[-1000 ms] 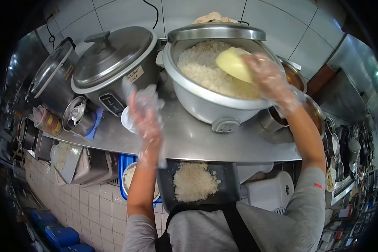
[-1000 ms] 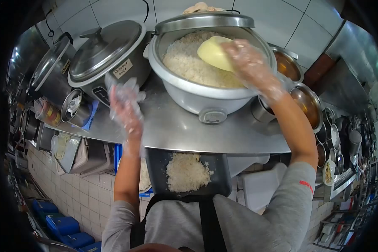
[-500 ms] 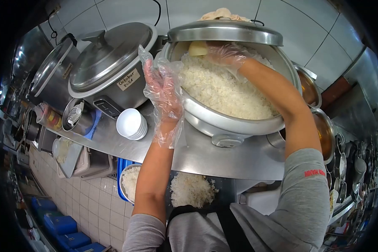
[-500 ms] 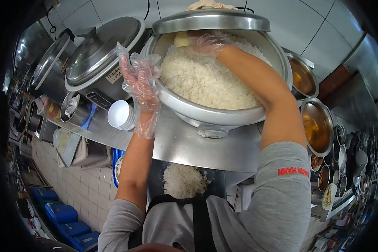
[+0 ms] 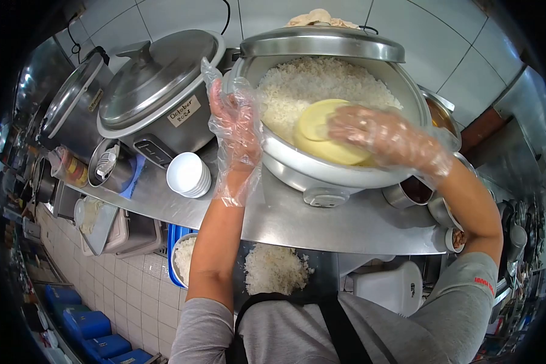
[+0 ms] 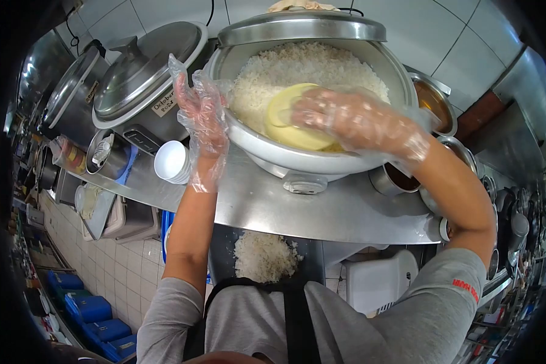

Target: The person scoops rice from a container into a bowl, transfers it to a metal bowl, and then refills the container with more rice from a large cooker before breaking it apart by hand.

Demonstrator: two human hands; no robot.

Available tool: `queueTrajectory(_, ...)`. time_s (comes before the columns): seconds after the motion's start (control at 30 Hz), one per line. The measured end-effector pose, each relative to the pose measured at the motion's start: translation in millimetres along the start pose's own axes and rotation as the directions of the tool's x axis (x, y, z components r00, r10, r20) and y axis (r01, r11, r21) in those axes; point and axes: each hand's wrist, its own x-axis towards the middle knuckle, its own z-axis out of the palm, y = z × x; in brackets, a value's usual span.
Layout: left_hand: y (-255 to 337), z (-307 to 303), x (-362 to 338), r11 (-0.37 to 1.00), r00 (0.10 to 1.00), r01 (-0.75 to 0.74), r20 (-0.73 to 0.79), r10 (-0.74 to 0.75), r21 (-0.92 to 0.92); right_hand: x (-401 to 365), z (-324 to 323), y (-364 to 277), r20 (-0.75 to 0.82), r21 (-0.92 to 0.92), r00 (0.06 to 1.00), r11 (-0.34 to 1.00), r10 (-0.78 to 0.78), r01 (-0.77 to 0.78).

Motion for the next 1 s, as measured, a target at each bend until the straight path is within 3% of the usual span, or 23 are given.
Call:
queueTrajectory(0.1, -0.2, -3.0, -1.4, 1.0, 0.999, -0.01, 0.05, 0.01, -0.005, -18.8, -23.0, 10.0, 0.034, -0.116, 0.999, 0.993, 0.029, -0.025)
queueTrajectory(0.13, 0.0, -3.1, -0.8, 1.0, 0.999, -0.016, 0.044, 0.016, -0.001, -15.7, -26.5, 12.6, 0.058, 0.16, 0.965, 0.951, 0.258, -0.264)
queueTrajectory(0.17, 1.0, -2.5, -0.5, 1.0, 0.999, -0.019, 0.041, 0.019, 0.003, -12.8, -28.8, 16.1, 0.144, 0.409, 0.876, 0.778, 0.46, -0.476)
queueTrajectory(0.2, 1.1, -1.3, -2.0, 1.0, 0.999, -0.02, 0.038, 0.02, 0.007, -11.7, -13.9, 24.4, 0.037, 0.163, 0.933, 0.919, 0.359, -0.36)
queueTrajectory(0.23, -0.1, -0.3, -4.0, 1.0, 0.999, -0.029, 0.041, 0.029, 0.004, -10.6, 1.0, 32.7, -0.071, -0.123, 0.966, 0.959, 0.248, -0.256)
queueTrajectory(0.3, -1.4, -0.9, -0.9, 0.998, 0.997, -0.062, 0.052, 0.062, 0.002, 28.6, 36.0, 46.4, -0.209, -0.153, 0.967, 0.972, 0.144, -0.178)
queueTrajectory(0.33, -0.9, -2.4, -0.2, 0.998, 0.996, -0.061, 0.071, 0.061, 0.001, 53.5, 33.9, 30.7, -0.151, 0.097, 0.952, 0.962, 0.266, -0.253)
queueTrajectory(0.37, -0.7, -3.8, -0.5, 0.998, 0.994, -0.061, 0.089, 0.06, 0.001, 73.5, 60.3, 39.6, -0.15, -0.002, 0.957, 0.968, 0.247, -0.251)
queueTrajectory(0.43, -1.7, -3.1, -0.4, 0.999, 0.992, -0.045, 0.114, 0.047, -0.016, 94.8, 49.9, 21.1, 0.082, 0.163, 0.961, 0.948, 0.264, -0.274)
queueTrajectory(0.5, -2.0, -3.8, -1.9, 0.999, 0.992, -0.007, 0.123, 0.012, -0.041, 86.5, 35.4, 5.7, 0.182, 0.203, 0.967, 0.955, 0.18, -0.215)
queueTrajectory(0.57, 3.3, -1.7, -2.9, 0.999, 0.995, 0.011, 0.101, -0.007, -0.043, 48.4, 17.8, 0.5, 0.159, 0.108, 0.987, 0.994, 0.009, -0.027)
queueTrajectory(0.63, 4.6, -2.3, -2.7, 0.999, 0.995, 0.038, 0.091, -0.035, -0.03, 9.6, 7.4, -2.3, 0.17, -0.019, 0.985, 0.999, -0.043, 0.046)
queueTrajectory(0.73, 0.2, -1.4, -3.6, 0.999, 0.997, 0.045, 0.071, -0.044, -0.015, -38.0, -7.8, 9.9, 0.079, -0.039, 0.992, 0.994, 0.1, -0.097)
queueTrajectory(0.83, 0.7, 2.7, -5.2, 0.999, 0.999, -0.028, 0.038, 0.029, -0.028, -50.5, -27.6, 22.2, 0.118, -0.066, 0.97, 0.977, 0.212, -0.205)
queueTrajectory(0.93, 1.9, 5.0, -5.5, 0.999, 0.999, -0.031, 0.031, 0.032, -0.044, -30.9, 7.4, 39.8, -0.018, -0.286, 0.987, 0.945, 0.162, -0.16)
queueTrajectory(0.97, -0.2, 4.8, -5.8, 0.998, 0.999, -0.023, 0.031, 0.024, -0.05, -9.3, 25.4, 40.9, -0.057, -0.05, 0.937, 0.937, 0.344, -0.346)
queueTrajectory(1.0, -1.5, 3.5, -5.9, 0.998, 0.999, -0.015, 0.031, 0.017, -0.055, 21.9, 39.4, 38.4, -0.05, 0.193, 0.855, 0.845, 0.516, -0.498)
